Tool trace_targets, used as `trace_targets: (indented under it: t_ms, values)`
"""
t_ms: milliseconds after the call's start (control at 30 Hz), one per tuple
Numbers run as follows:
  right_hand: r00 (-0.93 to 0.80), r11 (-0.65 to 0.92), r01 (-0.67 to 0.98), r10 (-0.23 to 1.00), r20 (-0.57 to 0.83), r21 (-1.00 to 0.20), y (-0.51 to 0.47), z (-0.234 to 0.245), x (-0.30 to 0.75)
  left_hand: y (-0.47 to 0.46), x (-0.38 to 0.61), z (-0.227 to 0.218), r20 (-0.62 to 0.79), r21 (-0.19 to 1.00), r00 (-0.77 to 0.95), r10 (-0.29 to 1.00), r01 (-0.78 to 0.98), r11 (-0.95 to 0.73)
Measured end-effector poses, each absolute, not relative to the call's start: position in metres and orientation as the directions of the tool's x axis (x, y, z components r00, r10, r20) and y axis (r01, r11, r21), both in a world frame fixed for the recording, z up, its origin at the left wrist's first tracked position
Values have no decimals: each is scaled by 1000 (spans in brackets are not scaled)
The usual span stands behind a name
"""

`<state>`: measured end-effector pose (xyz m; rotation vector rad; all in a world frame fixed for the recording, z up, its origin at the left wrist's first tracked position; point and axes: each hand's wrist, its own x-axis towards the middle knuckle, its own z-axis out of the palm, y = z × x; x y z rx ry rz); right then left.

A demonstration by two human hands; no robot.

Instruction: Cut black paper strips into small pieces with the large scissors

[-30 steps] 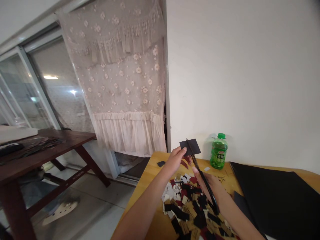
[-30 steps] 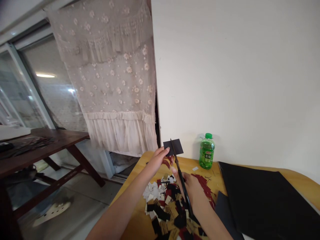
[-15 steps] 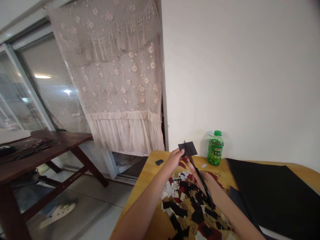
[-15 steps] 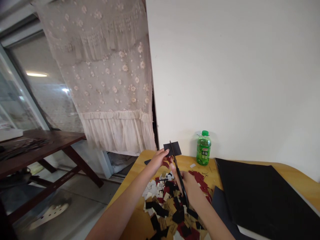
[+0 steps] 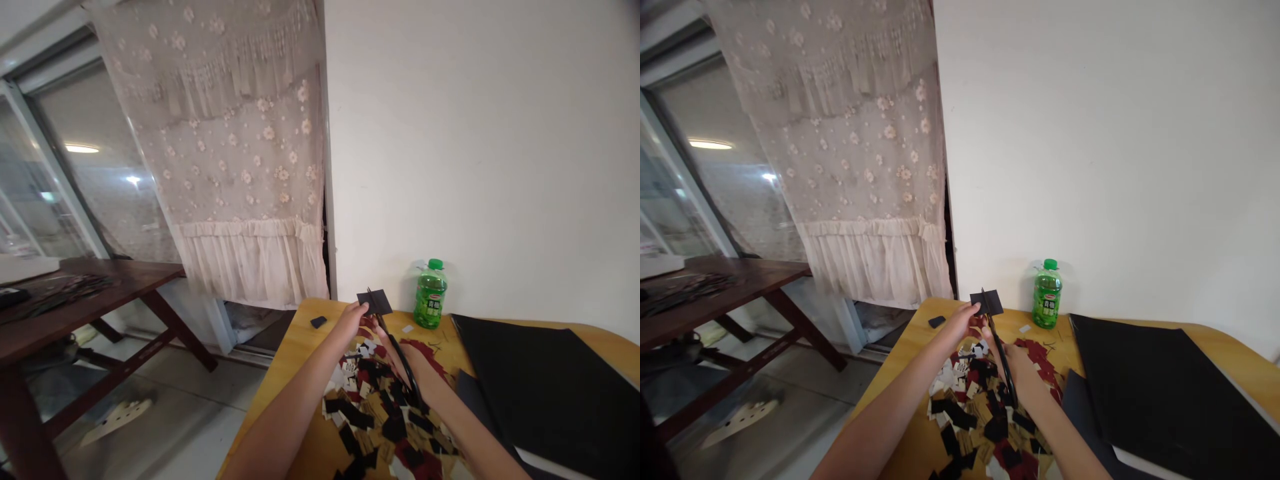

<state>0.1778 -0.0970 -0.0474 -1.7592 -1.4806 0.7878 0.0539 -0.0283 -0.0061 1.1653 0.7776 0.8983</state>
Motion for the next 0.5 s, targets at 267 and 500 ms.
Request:
trace_targets:
  t_ms: [267,500]
  values:
    - [130,-132,508,989,-76,-851,-102,-43,178,-31,53,-5,-65,973,470,880,-167,162]
    - [152,-137,527,986,-66,-839,-102,-37,176,-30,55,-9,-82,972,459,885,-161,173]
